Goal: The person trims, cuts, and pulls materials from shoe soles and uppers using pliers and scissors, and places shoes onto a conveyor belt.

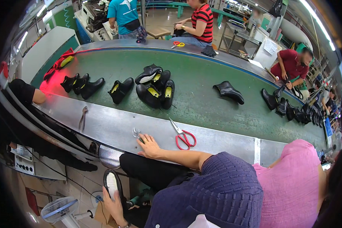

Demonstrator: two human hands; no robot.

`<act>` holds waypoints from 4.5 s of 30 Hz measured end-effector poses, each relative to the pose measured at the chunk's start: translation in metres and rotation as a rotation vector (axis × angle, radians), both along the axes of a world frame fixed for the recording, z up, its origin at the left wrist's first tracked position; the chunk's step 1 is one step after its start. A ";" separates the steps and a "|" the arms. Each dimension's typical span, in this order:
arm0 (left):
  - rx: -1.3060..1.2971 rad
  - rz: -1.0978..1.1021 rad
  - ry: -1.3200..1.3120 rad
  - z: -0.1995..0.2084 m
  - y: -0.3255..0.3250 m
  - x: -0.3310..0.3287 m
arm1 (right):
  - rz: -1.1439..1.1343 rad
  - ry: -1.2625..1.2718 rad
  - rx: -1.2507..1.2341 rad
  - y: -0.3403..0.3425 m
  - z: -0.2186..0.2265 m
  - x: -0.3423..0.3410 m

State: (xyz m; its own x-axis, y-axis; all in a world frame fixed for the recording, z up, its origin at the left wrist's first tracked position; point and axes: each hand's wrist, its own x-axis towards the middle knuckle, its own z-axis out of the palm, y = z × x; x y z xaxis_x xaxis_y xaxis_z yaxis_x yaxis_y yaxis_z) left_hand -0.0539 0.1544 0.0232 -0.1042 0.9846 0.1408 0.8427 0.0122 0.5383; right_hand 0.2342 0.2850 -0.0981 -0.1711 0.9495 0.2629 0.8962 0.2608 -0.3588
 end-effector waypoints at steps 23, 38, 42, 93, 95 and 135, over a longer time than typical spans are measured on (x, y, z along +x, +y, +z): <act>0.158 0.386 0.068 -0.034 0.035 -0.018 | 0.662 0.425 -1.286 0.024 0.170 -0.045; 0.196 0.372 0.071 -0.018 -0.034 0.056 | 0.955 0.000 -0.957 -0.024 0.161 -0.096; 0.229 0.303 0.188 -0.030 -0.037 0.053 | 1.041 -0.034 -0.716 -0.017 0.160 -0.092; 0.003 0.415 0.528 -0.017 -0.063 0.030 | 0.978 -0.407 -0.169 -0.064 0.160 -0.161; 0.030 0.393 0.551 -0.019 -0.061 0.027 | 1.008 -0.341 -0.186 -0.056 0.177 -0.164; 0.011 0.781 0.057 -0.041 -0.162 0.048 | 1.534 -0.599 -0.755 -0.090 0.195 -0.166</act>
State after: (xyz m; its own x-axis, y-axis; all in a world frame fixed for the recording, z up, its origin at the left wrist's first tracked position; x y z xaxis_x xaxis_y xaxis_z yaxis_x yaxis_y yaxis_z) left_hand -0.0056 -0.0071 -0.0181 -0.7587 0.6273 0.1755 0.6181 0.6082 0.4981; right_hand 0.0678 0.1953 0.0974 -0.8143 -0.2523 -0.5227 0.0813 0.8421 -0.5331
